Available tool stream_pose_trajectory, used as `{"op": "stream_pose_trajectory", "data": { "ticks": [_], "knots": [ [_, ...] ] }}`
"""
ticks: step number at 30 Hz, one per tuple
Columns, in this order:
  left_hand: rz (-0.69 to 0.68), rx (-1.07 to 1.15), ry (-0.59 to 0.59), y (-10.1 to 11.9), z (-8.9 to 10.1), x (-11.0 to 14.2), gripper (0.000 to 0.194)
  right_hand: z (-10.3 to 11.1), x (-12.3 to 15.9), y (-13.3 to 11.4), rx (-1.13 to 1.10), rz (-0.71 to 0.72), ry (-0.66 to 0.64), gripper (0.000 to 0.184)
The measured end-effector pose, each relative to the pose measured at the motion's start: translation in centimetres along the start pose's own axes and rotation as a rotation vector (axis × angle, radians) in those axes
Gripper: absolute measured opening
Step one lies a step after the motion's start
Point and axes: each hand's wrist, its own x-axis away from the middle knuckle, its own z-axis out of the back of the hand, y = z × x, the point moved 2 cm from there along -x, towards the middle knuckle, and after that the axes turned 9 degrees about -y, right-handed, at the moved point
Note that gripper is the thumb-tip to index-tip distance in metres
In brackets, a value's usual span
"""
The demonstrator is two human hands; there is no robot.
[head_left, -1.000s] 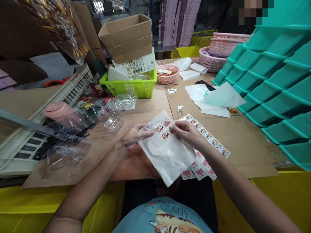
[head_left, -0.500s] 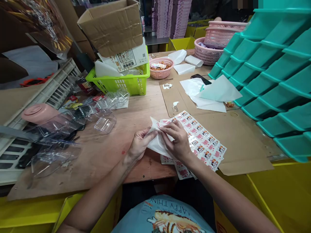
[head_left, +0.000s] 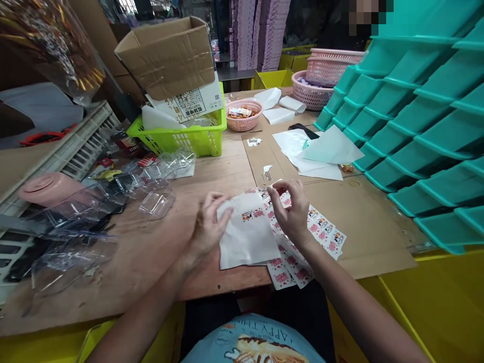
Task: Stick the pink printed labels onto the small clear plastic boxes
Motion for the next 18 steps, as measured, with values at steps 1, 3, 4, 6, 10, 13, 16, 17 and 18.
{"op": "stream_pose_trajectory", "data": {
  "ticks": [1, 3, 4, 6, 10, 13, 16, 17, 18],
  "knots": [
    [0.014, 0.145, -0.163, 0.9, -1.0, -0.1, 0.041, -0.1, 0.1, -0.3, 0.043, 0.072, -0.019, 0.007],
    [0.069, 0.537, -0.386, 2.6, -2.9, -0.3, 0.052, -0.4, 0.7, -1.0, 0.107, 0.218, -0.096, 0.003],
    [0.094, 0.721, -0.401, 3.1, -3.7, -0.4, 0.055, -0.6, 1.1, -1.2, 0.125, 0.276, -0.155, 0.004],
    [0.112, 0.962, -0.301, 3.5, -4.7, -0.5, 0.053, -0.9, 2.0, -1.6, 0.088, 0.332, -0.277, 0.009],
    [0.086, 1.038, -0.19, 2.9, -5.2, 0.0, 0.046, -1.2, 3.3, -1.8, -0.283, 0.081, -0.332, 0.02],
    [0.069, 1.01, -0.15, 2.7, -5.1, 0.7, 0.04, -1.4, 3.7, -1.8, -0.508, -0.141, -0.248, 0.02],
    [0.078, 1.002, -0.046, 2.6, -4.5, 0.9, 0.032, -1.3, 3.8, -2.0, -0.435, -0.101, -0.232, 0.026],
    [0.076, 1.014, -0.015, 2.6, -4.2, 0.9, 0.032, -1.3, 3.9, -2.0, -0.408, -0.091, -0.246, 0.028],
    [0.067, 1.029, 0.004, 2.7, -3.9, 0.9, 0.032, -1.3, 4.0, -2.1, -0.421, -0.108, -0.264, 0.03]
  ]
}}
